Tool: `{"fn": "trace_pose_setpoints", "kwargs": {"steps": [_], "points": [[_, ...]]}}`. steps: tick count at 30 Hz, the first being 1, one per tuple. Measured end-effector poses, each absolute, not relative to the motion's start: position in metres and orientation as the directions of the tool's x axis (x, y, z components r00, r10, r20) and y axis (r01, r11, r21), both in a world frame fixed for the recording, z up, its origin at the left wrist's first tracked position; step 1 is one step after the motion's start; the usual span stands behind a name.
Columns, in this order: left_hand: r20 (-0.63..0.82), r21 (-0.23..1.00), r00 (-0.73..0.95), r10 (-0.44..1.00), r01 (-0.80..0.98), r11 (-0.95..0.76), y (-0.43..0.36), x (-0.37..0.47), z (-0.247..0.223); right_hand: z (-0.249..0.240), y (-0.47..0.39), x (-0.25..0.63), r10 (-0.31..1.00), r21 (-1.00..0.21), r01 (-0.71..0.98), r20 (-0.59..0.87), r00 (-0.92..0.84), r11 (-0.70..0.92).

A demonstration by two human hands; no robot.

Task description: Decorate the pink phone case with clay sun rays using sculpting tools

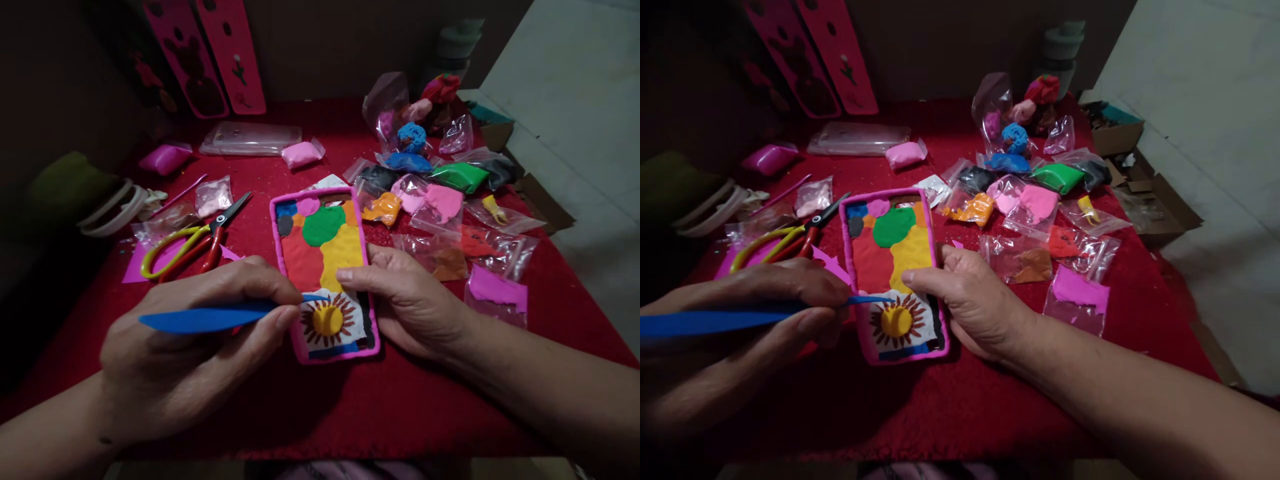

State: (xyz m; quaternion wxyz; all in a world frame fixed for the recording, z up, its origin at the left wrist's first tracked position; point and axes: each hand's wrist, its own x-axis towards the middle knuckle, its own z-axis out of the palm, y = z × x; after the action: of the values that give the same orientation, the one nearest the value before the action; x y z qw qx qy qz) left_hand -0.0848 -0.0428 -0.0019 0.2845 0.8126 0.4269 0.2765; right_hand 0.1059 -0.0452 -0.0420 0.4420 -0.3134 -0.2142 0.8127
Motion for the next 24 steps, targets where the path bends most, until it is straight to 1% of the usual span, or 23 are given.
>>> {"fn": "trace_pose_setpoints", "kwargs": {"steps": [4, 10, 19, 24], "points": [[0.207, 0.695, 0.515, 0.832, 0.521, -0.496, -0.0436, -0.086, -0.0034, -0.0428, -0.0448, 0.1064, 0.851, -0.629, -0.581, -0.306, -0.426, -0.517], [0.198, 0.676, 0.51, 0.837, 0.547, -0.493, -0.0447, -0.0836, -0.003, -0.0429, -0.0457, 0.1062, 0.845, -0.638, -0.563, -0.317, -0.43, -0.526], [0.154, 0.703, 0.443, 0.883, 0.579, -0.413, -0.047, -0.0799, 0.0007, -0.0452, -0.0457, 0.1075, 0.847, -0.657, -0.555, -0.271, -0.458, -0.51], [0.09, 0.697, 0.426, 0.9, 0.619, -0.362, -0.047, -0.0792, 0.0014, -0.0456, -0.0464, 0.1069, 0.847, -0.665, -0.539, -0.305, -0.436, -0.517]]}}
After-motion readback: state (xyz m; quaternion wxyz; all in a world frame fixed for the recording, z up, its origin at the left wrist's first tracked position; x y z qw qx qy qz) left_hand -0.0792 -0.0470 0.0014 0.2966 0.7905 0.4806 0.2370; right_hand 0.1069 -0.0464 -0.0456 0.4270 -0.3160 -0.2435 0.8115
